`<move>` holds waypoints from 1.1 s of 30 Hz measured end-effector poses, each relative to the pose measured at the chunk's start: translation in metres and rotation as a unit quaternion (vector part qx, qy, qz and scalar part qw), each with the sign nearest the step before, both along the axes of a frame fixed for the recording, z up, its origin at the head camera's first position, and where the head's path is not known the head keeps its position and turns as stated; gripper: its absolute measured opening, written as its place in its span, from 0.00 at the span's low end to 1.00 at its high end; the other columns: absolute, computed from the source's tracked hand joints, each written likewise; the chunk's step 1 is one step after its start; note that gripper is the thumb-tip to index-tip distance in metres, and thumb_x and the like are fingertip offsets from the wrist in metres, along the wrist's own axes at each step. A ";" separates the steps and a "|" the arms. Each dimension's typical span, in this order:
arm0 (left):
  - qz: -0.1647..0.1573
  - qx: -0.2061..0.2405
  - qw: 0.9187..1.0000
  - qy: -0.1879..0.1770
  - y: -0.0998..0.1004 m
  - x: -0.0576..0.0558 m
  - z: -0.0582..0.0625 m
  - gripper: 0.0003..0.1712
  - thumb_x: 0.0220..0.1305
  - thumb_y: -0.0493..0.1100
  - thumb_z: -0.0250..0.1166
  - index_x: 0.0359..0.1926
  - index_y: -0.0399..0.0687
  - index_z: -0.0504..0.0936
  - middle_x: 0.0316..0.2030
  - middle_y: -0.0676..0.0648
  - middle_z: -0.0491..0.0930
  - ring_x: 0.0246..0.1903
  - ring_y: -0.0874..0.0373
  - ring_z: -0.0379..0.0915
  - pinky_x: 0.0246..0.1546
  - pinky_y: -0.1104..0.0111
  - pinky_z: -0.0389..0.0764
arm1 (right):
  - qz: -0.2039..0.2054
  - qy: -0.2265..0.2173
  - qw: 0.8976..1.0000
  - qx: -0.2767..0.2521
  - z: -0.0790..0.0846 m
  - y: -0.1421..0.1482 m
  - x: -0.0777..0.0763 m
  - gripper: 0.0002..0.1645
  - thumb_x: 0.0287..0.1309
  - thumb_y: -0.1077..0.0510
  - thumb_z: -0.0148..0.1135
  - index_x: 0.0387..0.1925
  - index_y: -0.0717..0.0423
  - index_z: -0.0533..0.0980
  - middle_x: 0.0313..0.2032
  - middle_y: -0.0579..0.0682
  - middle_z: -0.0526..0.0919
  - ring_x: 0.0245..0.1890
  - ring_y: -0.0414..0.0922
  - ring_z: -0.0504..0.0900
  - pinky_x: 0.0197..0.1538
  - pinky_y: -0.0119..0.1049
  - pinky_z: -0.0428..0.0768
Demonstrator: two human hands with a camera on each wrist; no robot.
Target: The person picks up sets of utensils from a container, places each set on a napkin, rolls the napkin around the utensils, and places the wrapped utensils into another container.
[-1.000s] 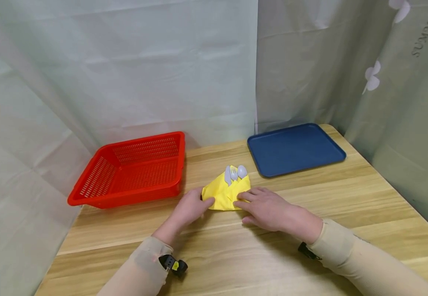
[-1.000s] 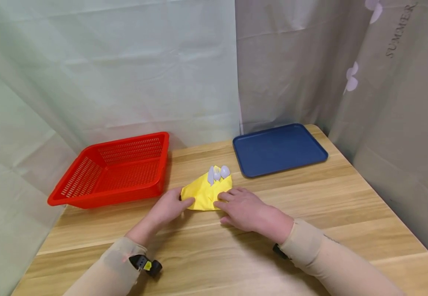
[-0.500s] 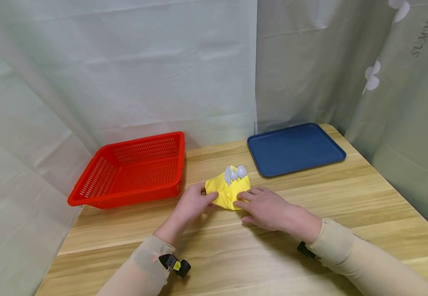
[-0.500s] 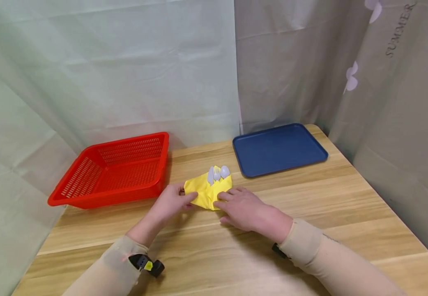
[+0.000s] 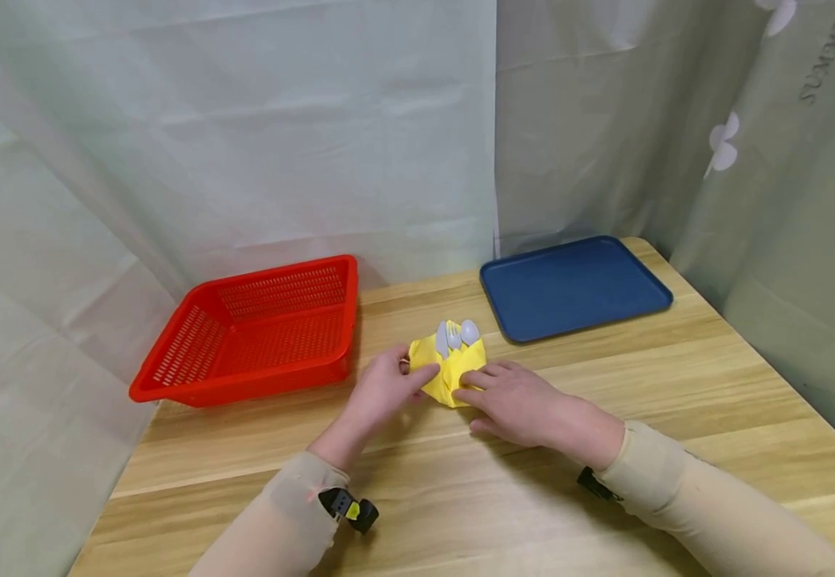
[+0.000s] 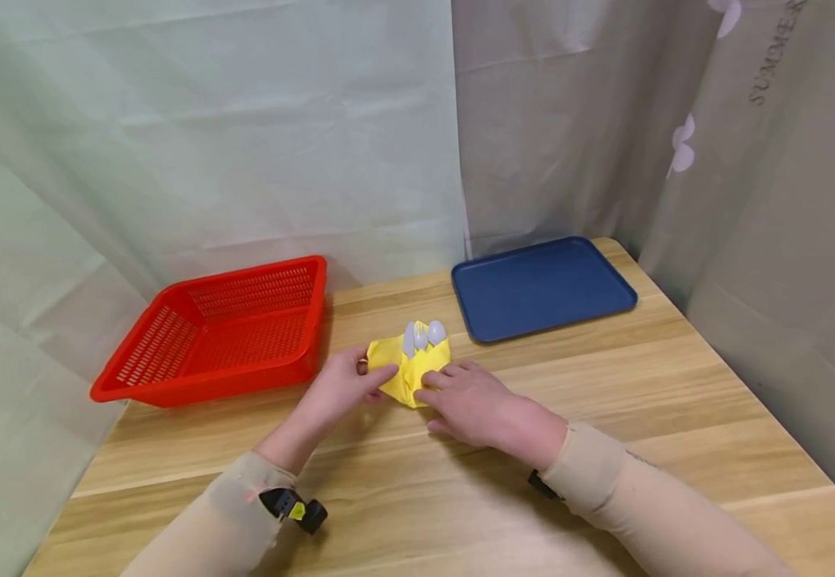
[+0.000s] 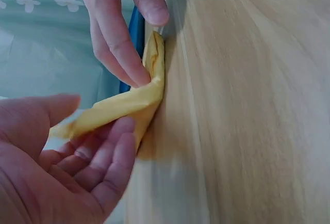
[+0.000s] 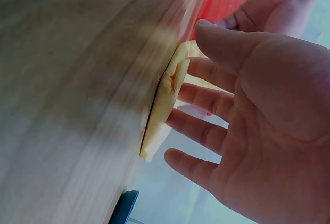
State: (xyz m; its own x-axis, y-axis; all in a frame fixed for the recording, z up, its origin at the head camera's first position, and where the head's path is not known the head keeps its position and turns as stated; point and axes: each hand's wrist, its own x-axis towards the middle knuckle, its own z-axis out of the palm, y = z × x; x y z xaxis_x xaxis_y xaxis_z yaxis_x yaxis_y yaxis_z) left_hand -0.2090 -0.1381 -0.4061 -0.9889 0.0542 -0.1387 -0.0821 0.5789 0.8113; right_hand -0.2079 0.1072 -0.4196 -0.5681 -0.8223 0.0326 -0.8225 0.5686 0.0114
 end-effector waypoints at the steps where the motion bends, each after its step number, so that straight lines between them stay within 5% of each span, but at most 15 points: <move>1: 0.000 -0.005 1.000 -0.006 0.000 0.000 -0.002 0.22 0.75 0.53 0.74 0.57 0.43 0.82 0.40 0.46 0.87 0.36 0.48 0.87 0.42 0.59 0.89 | 0.001 0.000 1.000 -0.002 0.000 0.000 0.000 0.30 0.76 0.44 0.70 0.72 0.50 0.80 0.69 0.52 0.80 0.68 0.55 0.78 0.72 0.57 0.75; 6: 0.017 -0.021 0.999 -0.020 -0.004 -0.001 -0.015 0.18 0.72 0.51 0.75 0.48 0.41 0.84 0.30 0.45 0.87 0.27 0.53 0.83 0.32 0.67 0.82 | 0.005 -0.001 1.000 -0.005 0.001 -0.002 -0.001 0.30 0.76 0.44 0.71 0.72 0.50 0.80 0.68 0.52 0.80 0.68 0.55 0.78 0.72 0.57 0.76; 12: 0.049 0.092 0.994 -0.044 -0.010 0.000 -0.028 0.16 0.65 0.31 0.68 0.52 0.32 0.79 0.31 0.40 0.84 0.22 0.56 0.83 0.27 0.65 0.88 | 0.003 -0.004 1.000 -0.003 0.000 -0.001 -0.001 0.30 0.76 0.45 0.71 0.73 0.50 0.80 0.69 0.51 0.80 0.68 0.55 0.78 0.73 0.57 0.75; 16: 0.039 0.129 0.989 -0.061 -0.013 0.001 -0.028 0.20 0.70 0.33 0.71 0.59 0.32 0.77 0.35 0.39 0.84 0.23 0.54 0.83 0.28 0.64 0.89 | 0.001 -0.003 1.000 -0.003 0.000 0.000 -0.001 0.30 0.76 0.46 0.71 0.72 0.49 0.80 0.69 0.51 0.80 0.68 0.54 0.79 0.73 0.57 0.74; 21: 0.007 0.101 0.993 -0.067 -0.011 0.002 -0.027 0.20 0.71 0.42 0.77 0.55 0.38 0.79 0.31 0.42 0.82 0.25 0.54 0.80 0.28 0.65 0.86 | -0.001 -0.006 1.000 -0.004 0.000 0.001 -0.001 0.30 0.76 0.46 0.71 0.73 0.50 0.80 0.69 0.51 0.80 0.68 0.55 0.78 0.73 0.58 0.74; 33: 0.019 0.058 0.997 -0.049 -0.006 0.006 -0.027 0.26 0.59 0.28 0.71 0.58 0.34 0.76 0.33 0.41 0.81 0.24 0.52 0.79 0.25 0.65 0.83 | 0.004 -0.007 1.000 -0.010 -0.001 0.001 -0.002 0.30 0.76 0.45 0.71 0.73 0.49 0.80 0.69 0.52 0.80 0.69 0.55 0.78 0.74 0.58 0.74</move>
State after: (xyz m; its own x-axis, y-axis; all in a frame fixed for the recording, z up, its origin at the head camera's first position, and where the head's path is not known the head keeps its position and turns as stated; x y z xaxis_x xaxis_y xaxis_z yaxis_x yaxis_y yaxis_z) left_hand -0.2032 -0.1442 -0.4327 -0.9724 0.0390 -0.2299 -0.1841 0.4766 0.8596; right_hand -0.2100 0.1078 -0.4210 -0.5623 -0.8259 0.0404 -0.8268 0.5624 -0.0114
